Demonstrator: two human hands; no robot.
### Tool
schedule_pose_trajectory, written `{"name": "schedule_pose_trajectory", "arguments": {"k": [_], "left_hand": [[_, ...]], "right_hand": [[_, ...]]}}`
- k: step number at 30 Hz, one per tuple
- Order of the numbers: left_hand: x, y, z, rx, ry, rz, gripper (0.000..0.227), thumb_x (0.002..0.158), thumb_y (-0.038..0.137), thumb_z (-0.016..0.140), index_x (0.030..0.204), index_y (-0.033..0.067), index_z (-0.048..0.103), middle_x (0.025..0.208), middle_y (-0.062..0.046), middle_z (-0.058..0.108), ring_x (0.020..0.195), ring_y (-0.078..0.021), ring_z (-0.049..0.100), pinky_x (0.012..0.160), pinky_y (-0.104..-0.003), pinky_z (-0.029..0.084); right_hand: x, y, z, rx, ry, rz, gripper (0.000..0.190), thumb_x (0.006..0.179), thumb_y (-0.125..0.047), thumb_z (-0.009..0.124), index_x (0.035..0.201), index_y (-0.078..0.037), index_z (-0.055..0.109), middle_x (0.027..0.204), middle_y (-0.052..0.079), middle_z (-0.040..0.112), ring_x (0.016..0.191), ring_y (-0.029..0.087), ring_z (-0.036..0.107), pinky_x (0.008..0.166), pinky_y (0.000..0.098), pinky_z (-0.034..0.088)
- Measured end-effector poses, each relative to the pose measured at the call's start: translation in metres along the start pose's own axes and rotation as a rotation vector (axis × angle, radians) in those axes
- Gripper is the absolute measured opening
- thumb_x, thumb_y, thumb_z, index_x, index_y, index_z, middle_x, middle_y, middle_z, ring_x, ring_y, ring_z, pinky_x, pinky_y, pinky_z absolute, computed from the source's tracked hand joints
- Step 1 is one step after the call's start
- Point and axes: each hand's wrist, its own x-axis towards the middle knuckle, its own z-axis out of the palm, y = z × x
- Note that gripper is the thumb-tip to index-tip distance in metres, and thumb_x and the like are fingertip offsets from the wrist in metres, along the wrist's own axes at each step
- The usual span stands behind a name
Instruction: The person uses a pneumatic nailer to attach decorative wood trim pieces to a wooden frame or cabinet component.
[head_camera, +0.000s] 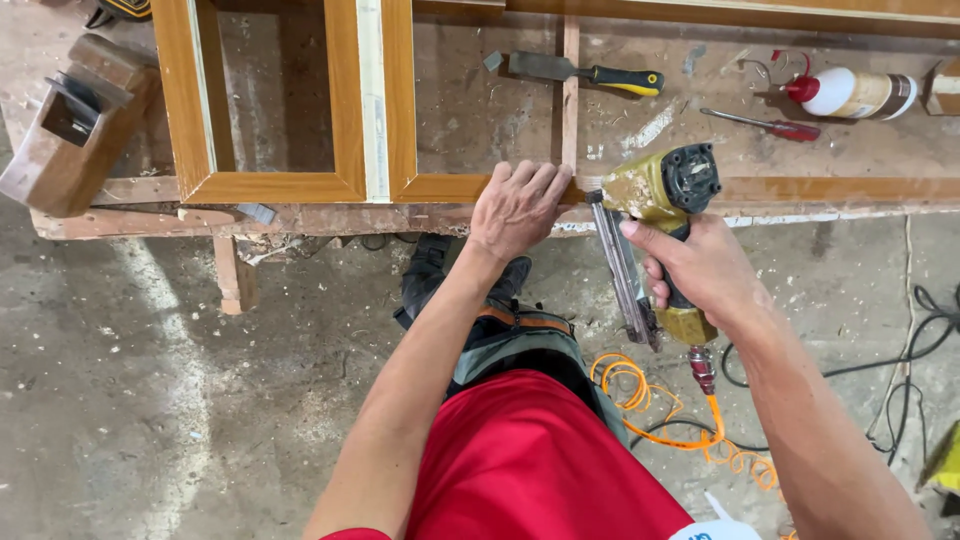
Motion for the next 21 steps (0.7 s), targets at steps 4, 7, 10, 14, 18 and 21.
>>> {"name": "schedule_pose_trajectory", "arguments": {"k": [4,7,10,14,18,21], "left_hand": [[-0.001,0.0,0.001,0.006,-0.004,-0.004,0.053,0.087,0.041,0.073,0.129,0.0111,0.062,0.099,0.0,0.058,0.095,-0.0183,0.056,0.08,-0.037,0.042],[-0.002,-0.001,0.004,0.006,-0.011,-0.006,0.052,0.088,0.041,0.073,0.129,0.0109,0.062,0.099,0.0,0.058,0.094,-0.0186,0.056,0.08,-0.038,0.042],[-0.002,-0.001,0.003,0.003,-0.023,-0.007,0.05,0.09,0.041,0.071,0.129,0.0112,0.062,0.099,0.0,0.058,0.095,-0.0185,0.056,0.08,-0.038,0.042],[-0.004,0.0,0.008,0.067,-0.036,-0.001,0.046,0.094,0.04,0.068,0.13,0.0123,0.061,0.1,0.001,0.057,0.095,-0.017,0.055,0.081,-0.036,0.041],[-0.004,-0.001,0.008,0.038,-0.025,0.0,0.046,0.094,0.041,0.069,0.128,0.0117,0.061,0.101,0.0,0.057,0.096,-0.0173,0.055,0.081,-0.036,0.041],[-0.004,0.0,0.006,0.032,-0.019,0.002,0.045,0.092,0.037,0.069,0.128,0.0115,0.061,0.1,0.001,0.056,0.098,-0.0164,0.056,0.082,-0.036,0.041]], "right_hand": [[0.001,0.001,0.003,-0.016,0.016,0.013,0.024,0.093,-0.025,0.071,0.09,-0.005,0.059,0.058,0.001,0.05,0.042,0.013,0.048,0.039,0.0324,0.041],[0.0,0.0,0.004,-0.01,0.022,0.014,0.023,0.093,-0.025,0.072,0.09,-0.006,0.059,0.058,0.0,0.049,0.042,0.013,0.048,0.038,0.0322,0.04],[0.002,0.003,0.004,-0.042,0.024,0.002,0.025,0.093,-0.026,0.071,0.088,-0.005,0.059,0.057,0.001,0.05,0.042,0.013,0.049,0.038,0.0322,0.041],[-0.002,-0.007,0.008,-0.164,0.048,-0.05,0.02,0.092,-0.025,0.07,0.089,-0.006,0.063,0.054,0.001,0.052,0.04,0.013,0.051,0.038,0.0328,0.041],[0.003,0.0,0.005,-0.239,0.022,-0.092,0.028,0.096,-0.026,0.069,0.083,-0.002,0.063,0.053,0.002,0.052,0.04,0.013,0.051,0.038,0.0326,0.04],[0.003,-0.001,0.005,-0.308,0.021,-0.091,0.035,0.098,-0.028,0.068,0.077,-0.001,0.062,0.051,0.002,0.053,0.04,0.013,0.053,0.04,0.0323,0.041]]}}
